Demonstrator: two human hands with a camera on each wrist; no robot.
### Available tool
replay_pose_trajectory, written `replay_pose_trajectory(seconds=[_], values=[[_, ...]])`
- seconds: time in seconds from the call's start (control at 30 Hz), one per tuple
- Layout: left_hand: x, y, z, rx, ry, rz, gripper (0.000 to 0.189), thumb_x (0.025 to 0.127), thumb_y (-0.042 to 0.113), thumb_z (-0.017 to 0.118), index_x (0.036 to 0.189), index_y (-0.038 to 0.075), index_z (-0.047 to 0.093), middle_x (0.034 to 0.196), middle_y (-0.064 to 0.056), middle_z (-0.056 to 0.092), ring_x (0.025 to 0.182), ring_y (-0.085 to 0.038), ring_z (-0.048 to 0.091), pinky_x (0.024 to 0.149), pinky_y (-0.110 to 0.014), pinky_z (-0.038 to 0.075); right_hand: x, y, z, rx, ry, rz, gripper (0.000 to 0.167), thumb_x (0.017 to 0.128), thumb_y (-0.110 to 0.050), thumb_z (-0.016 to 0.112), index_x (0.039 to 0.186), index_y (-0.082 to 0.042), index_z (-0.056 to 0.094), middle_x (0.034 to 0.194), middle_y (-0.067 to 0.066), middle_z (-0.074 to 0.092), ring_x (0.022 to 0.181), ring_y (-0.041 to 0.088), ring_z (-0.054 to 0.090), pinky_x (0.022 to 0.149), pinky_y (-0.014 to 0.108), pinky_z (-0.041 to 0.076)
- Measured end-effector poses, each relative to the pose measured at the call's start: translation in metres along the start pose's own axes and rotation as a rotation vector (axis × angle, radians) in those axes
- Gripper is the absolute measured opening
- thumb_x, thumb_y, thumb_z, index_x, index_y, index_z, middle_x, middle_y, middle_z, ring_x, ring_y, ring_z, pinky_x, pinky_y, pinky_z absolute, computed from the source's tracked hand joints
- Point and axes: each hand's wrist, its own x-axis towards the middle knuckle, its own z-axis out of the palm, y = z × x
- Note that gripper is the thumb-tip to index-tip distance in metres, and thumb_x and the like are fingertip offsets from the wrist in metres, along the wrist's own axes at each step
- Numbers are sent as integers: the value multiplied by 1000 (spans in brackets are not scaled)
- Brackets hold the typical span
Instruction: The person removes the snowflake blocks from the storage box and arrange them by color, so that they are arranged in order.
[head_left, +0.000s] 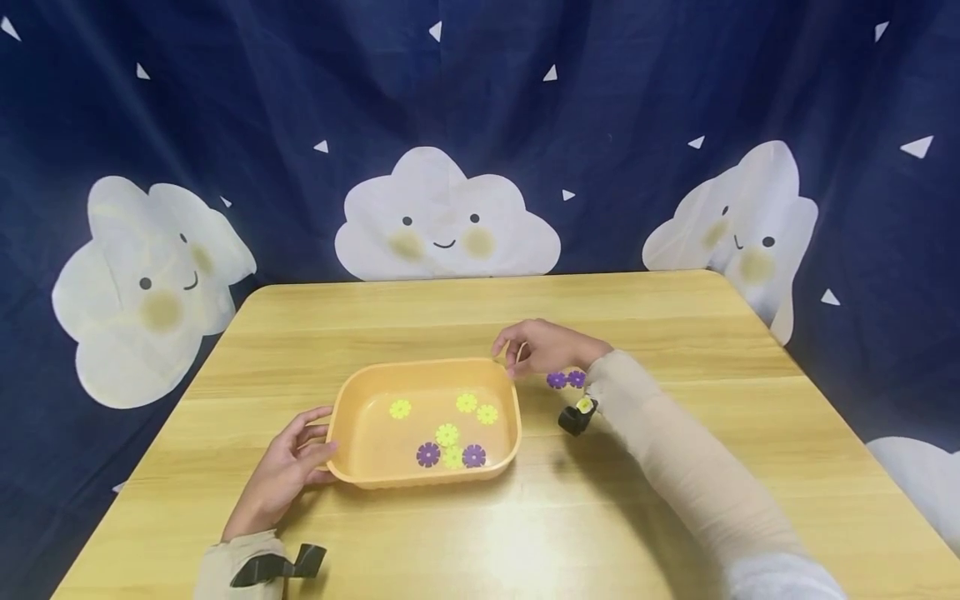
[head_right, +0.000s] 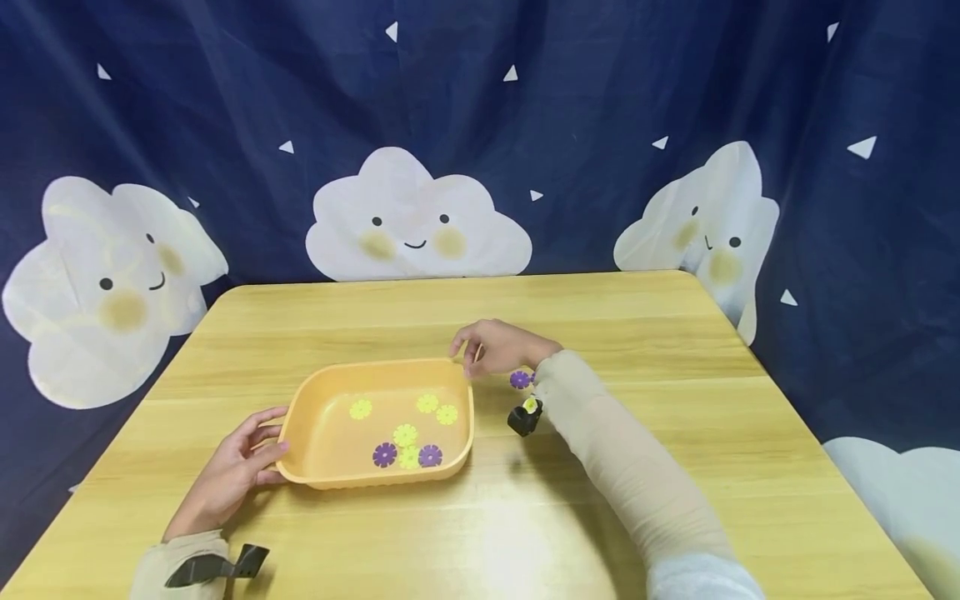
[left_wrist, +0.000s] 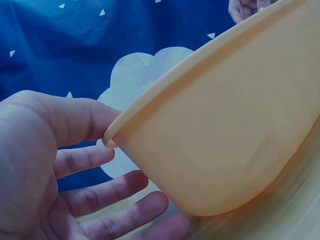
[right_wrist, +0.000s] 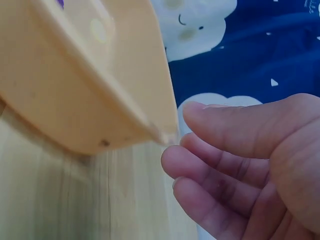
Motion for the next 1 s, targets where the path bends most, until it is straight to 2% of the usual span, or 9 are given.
replay_pose_trajectory(seconds=[0.13,0.27,0.67,1.0], values=[[1,0,-1,6,-5,-3,59,95,10,62,146,3,32,131,-28,44,95,-20,64,73,-42,60,6,-8,2,16,-23,27,34,82,5,71,115,2,63,89,8,64,79,18,64,75,28,55],[1,1,-1,8,-4,-9,59,95,10,62,146,4,32,131,-28,44,96,-20,64,73,-41,60,11,-12,6,19,-40,47,37,82,6,72,117,0,63,91,9,63,81,19,64,77,28,55],[3,1,1,22,6,-24,59,95,11,63,146,6,33,132,-27,44,96,-20,64,73,-41,60,32,-19,19,63,-97,21,40,81,4,74,119,2,62,96,14,63,87,20,64,82,28,55],[1,1,1,14,-2,-27,59,95,12,62,146,6,33,131,-27,44,95,-20,64,73,-41,60,50,-28,36,174,-234,66,48,78,12,72,123,2,60,111,23,61,91,23,64,83,30,55]])
